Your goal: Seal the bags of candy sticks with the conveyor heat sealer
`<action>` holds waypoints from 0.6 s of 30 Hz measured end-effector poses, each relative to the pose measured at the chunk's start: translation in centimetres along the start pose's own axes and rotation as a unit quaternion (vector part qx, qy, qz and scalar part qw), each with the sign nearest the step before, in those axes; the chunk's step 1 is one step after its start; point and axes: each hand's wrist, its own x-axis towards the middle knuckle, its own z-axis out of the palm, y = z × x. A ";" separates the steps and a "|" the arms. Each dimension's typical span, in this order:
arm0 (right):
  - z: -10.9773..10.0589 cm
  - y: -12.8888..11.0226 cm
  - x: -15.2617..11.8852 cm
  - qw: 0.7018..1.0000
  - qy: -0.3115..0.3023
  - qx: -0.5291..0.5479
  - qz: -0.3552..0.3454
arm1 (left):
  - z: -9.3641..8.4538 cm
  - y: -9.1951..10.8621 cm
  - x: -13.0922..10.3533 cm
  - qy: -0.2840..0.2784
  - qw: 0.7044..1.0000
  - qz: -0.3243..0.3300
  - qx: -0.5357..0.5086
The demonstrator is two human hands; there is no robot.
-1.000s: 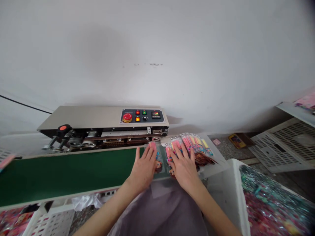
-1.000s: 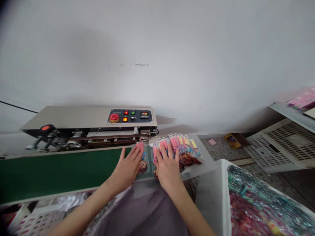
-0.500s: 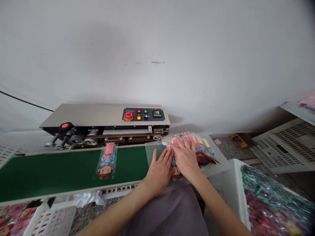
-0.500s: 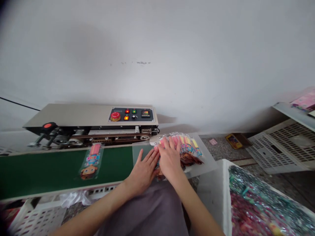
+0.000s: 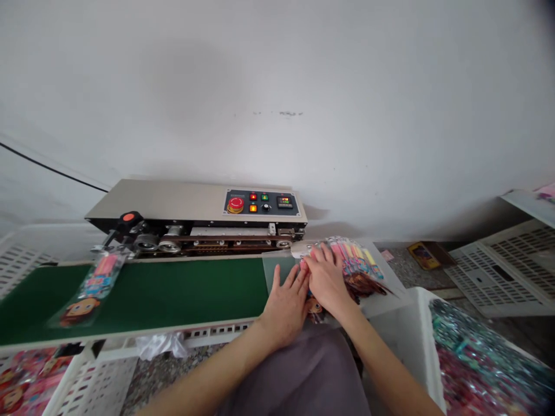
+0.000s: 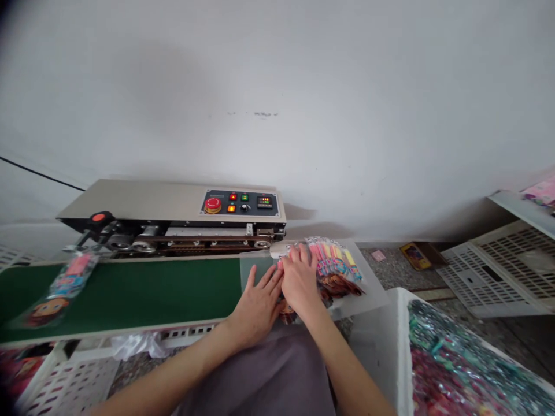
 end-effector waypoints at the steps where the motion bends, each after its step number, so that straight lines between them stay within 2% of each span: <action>1: 0.0 -0.1 -0.1 1.000 -0.007 0.005 0.000 | 0.1 0.0 0.0 0.001 1.000 0.000 0.000; 3: 0.0 -0.1 -0.2 1.000 -0.014 0.009 0.000 | 0.1 0.0 0.0 0.005 1.000 -0.001 0.000; 8: -0.1 0.9 -1.4 0.999 0.035 -0.026 0.017 | -0.2 -0.2 0.2 0.008 1.000 -0.011 -0.006; 13: -0.2 1.4 -2.6 0.998 0.050 -0.043 0.008 | -0.3 -0.5 0.0 0.006 1.000 -0.004 0.002; 18: 0.3 0.9 -3.0 0.995 0.067 -0.060 0.047 | -1.4 -1.1 -0.1 -0.003 0.999 0.033 0.027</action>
